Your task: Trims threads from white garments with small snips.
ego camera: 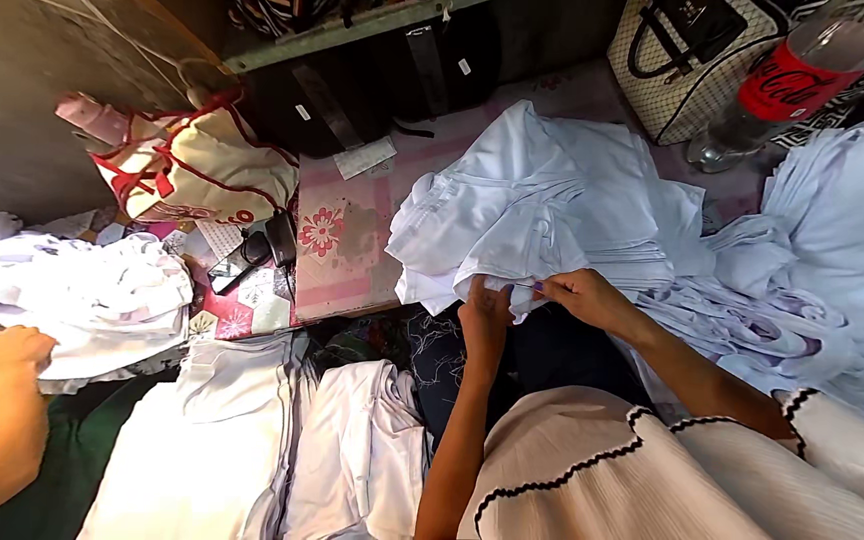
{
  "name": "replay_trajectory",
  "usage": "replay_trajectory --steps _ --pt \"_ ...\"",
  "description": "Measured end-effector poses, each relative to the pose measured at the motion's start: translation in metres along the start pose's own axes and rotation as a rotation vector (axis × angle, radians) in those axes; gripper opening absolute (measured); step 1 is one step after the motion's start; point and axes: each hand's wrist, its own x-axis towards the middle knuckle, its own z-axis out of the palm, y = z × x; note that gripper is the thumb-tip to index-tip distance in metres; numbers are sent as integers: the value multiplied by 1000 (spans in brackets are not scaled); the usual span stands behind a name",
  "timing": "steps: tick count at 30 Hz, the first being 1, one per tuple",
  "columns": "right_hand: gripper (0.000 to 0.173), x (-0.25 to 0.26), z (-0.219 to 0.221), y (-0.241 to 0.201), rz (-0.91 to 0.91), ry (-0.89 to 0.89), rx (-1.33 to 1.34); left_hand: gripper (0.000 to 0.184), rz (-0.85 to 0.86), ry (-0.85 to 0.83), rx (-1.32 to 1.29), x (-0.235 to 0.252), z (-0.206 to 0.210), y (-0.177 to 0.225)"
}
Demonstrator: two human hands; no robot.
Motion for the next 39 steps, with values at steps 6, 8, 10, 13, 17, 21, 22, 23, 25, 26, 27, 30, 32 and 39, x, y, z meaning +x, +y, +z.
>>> replay_trajectory --steps 6,8,10,13,17,21,22,23,25,26,27,30,32,39 --pt "43 3 -1 -1 8 -16 -29 13 17 -23 -128 3 0 -6" --pt "43 6 2 -2 -6 -26 -17 12 17 -25 -149 -3 0 -5" --pt "41 10 6 -7 -16 -21 -2 12 24 -24 -161 -6 0 -6" --pt "41 17 9 -13 -21 -12 10 11 54 -32 -174 -8 0 -9" --pt "41 18 10 -10 -30 -17 -3 11 51 -28 -189 -9 0 -12" --pt "42 15 8 -10 -25 -47 -16 11 36 -34 -214 -9 1 -11" --pt "41 16 9 -10 -26 -42 -18 11 34 -36 -221 -9 1 -10" --pt "41 17 10 -9 -29 -31 -20 11 32 -37 -229 -9 2 -10" --pt "41 19 12 -8 -33 -15 -22 11 36 -44 -213 -10 3 -13" --pt "41 17 11 -8 -45 -8 -29 11 49 -70 -160 -12 0 -14" --pt "42 14 10 -8 -67 4 -40 12 66 -135 -50 -16 -5 -14" --pt "42 0 11 -6 -280 231 -168 19 18 -491 418 -24 -30 9" --pt "42 2 19 -1 -420 410 -332 24 17 -416 498 -20 -30 25" --pt "18 30 11 -9 -89 290 303 15 137 -181 277 37 -4 5"
